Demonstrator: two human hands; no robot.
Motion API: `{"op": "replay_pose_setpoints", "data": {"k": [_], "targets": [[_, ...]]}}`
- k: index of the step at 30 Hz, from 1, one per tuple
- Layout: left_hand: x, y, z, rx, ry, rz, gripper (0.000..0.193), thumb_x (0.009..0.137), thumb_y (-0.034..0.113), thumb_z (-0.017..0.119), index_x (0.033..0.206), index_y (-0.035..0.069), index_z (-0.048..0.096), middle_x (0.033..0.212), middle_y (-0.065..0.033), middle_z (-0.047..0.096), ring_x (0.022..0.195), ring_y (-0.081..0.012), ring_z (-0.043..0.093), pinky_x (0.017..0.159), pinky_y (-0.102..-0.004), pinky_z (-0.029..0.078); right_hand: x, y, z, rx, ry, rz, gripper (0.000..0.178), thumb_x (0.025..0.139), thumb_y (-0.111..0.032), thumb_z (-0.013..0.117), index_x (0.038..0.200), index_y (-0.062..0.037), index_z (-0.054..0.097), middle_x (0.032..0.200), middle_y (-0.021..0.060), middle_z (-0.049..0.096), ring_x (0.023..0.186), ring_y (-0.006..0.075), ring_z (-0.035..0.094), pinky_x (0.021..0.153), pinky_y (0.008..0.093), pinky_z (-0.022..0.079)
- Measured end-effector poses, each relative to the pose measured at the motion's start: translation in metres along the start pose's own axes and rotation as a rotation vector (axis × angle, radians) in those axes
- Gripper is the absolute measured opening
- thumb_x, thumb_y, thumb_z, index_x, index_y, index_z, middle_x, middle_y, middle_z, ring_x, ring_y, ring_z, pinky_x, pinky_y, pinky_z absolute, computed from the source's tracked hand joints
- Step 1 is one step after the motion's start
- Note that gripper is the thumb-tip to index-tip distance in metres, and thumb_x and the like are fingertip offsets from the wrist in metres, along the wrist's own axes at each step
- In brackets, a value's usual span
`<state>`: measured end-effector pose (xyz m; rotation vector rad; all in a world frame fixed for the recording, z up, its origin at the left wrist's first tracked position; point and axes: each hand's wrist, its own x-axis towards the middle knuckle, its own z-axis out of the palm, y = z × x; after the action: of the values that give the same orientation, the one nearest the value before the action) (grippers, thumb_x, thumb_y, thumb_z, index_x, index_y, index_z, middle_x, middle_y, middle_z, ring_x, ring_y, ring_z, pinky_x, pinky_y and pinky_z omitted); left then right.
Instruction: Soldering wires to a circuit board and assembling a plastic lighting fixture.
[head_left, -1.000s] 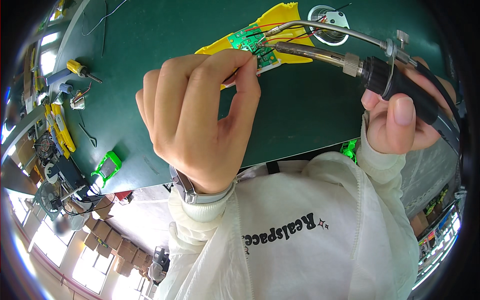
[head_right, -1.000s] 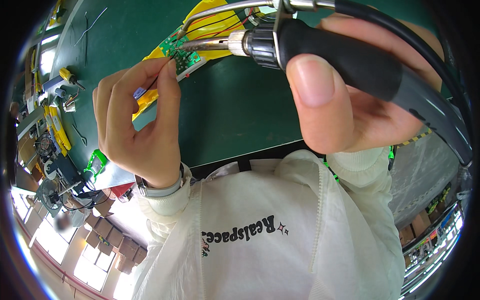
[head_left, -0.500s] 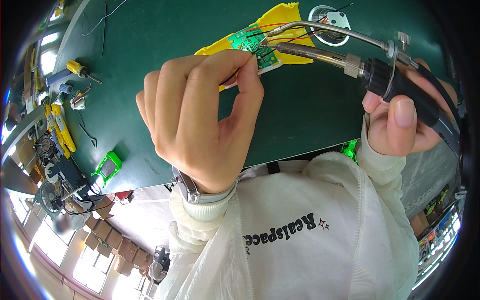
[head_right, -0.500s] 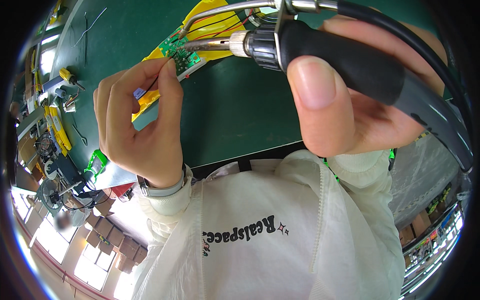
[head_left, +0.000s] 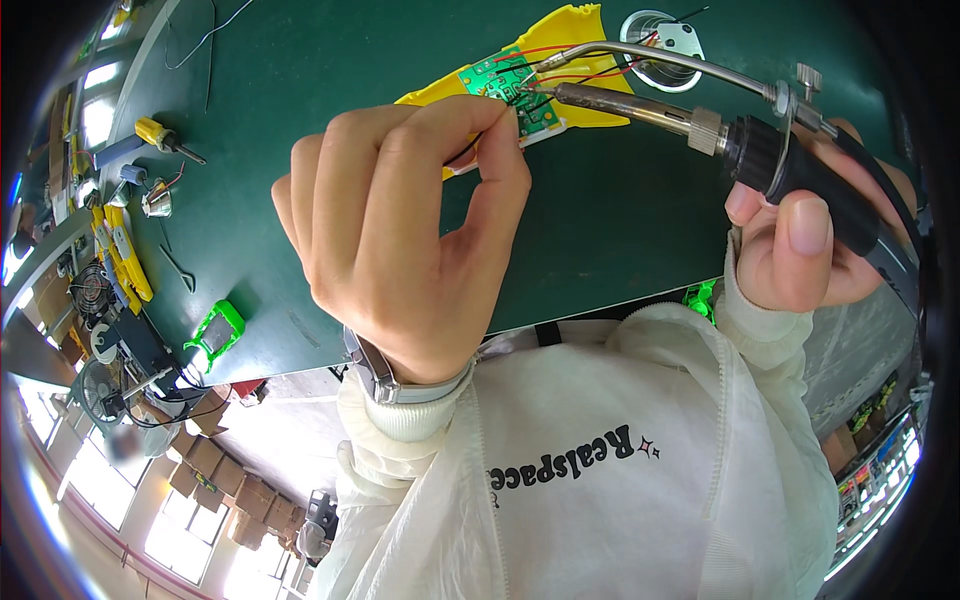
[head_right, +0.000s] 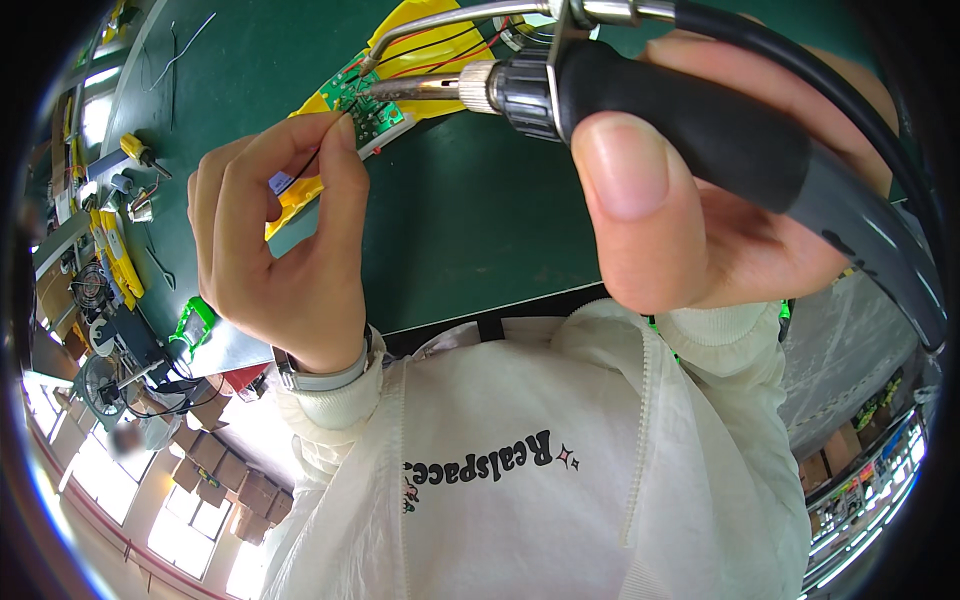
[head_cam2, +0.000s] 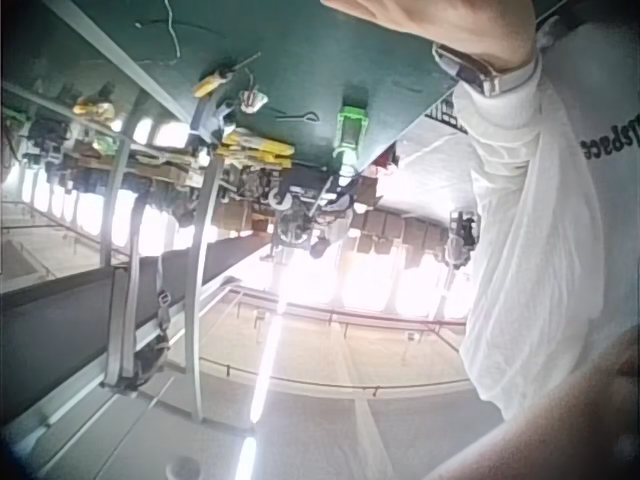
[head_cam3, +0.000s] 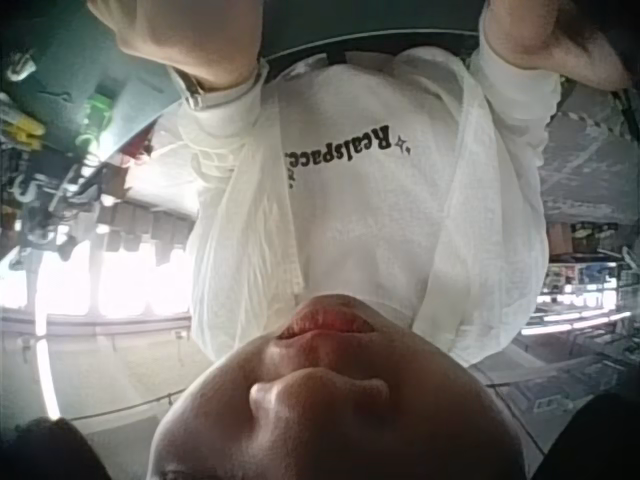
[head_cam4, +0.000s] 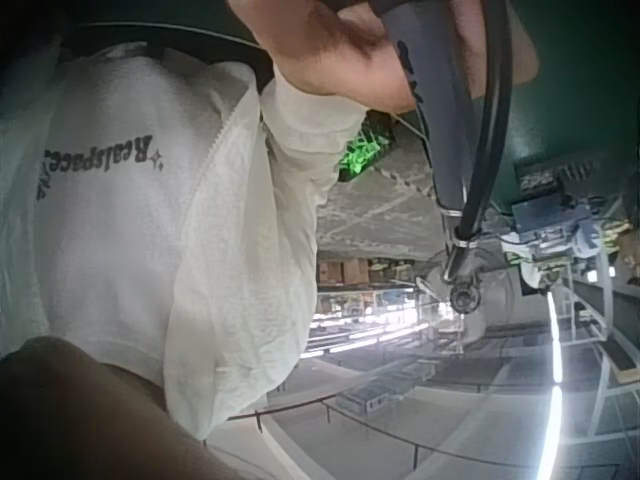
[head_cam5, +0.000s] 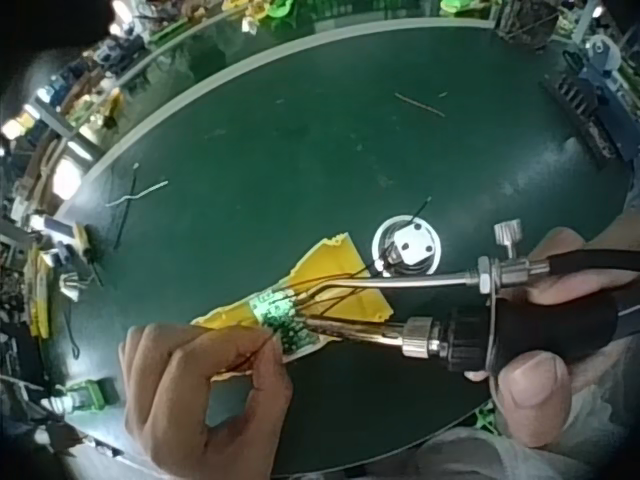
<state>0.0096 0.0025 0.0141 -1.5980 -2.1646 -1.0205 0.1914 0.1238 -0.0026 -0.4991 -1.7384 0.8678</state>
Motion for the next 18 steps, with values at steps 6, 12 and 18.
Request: {"op": "replay_pose_setpoints", "data": {"k": [6, 12, 18], "targets": [[0.0002, -0.0004, 0.0001, -0.003, -0.001, -0.003, 0.016, 0.071, -0.002, 0.08, 0.081, 0.006, 0.071, 0.072, 0.0, 0.065, 0.065, -0.0105, 0.053, 0.058, -0.0261, 0.035, 0.0013, 0.0022, -0.0034, -0.012, -0.025, -0.014, 0.033, 0.082, -0.014, 0.059, 0.104, 0.0094, 0.055, 0.068, 0.0167, 0.064, 0.046, 0.017, 0.06, 0.05, 0.029, 0.055], [0.0005, -0.0006, -0.0007, 0.005, -0.015, -0.003, 0.016, 0.07, -0.002, 0.08, 0.081, 0.006, 0.071, 0.071, 0.0002, 0.065, 0.064, -0.0102, 0.053, 0.059, -0.0262, 0.036, -0.0011, 0.0017, -0.0052, -0.031, -0.003, 0.001, 0.033, 0.08, -0.013, 0.058, 0.103, 0.01, 0.055, 0.073, 0.0179, 0.064, 0.048, 0.0178, 0.061, 0.05, 0.0297, 0.056], [0.0001, 0.0006, -0.0005, -0.001, -0.01, -0.01, 0.016, 0.071, -0.002, 0.08, 0.081, 0.006, 0.071, 0.071, 0.0002, 0.065, 0.064, -0.01, 0.052, 0.06, -0.0261, 0.036, -0.0027, 0.0012, -0.0057, -0.038, 0.01, 0.01, 0.034, 0.078, -0.012, 0.057, 0.103, 0.0107, 0.055, 0.077, 0.0191, 0.064, 0.05, 0.0186, 0.062, 0.05, 0.0304, 0.057]]}}
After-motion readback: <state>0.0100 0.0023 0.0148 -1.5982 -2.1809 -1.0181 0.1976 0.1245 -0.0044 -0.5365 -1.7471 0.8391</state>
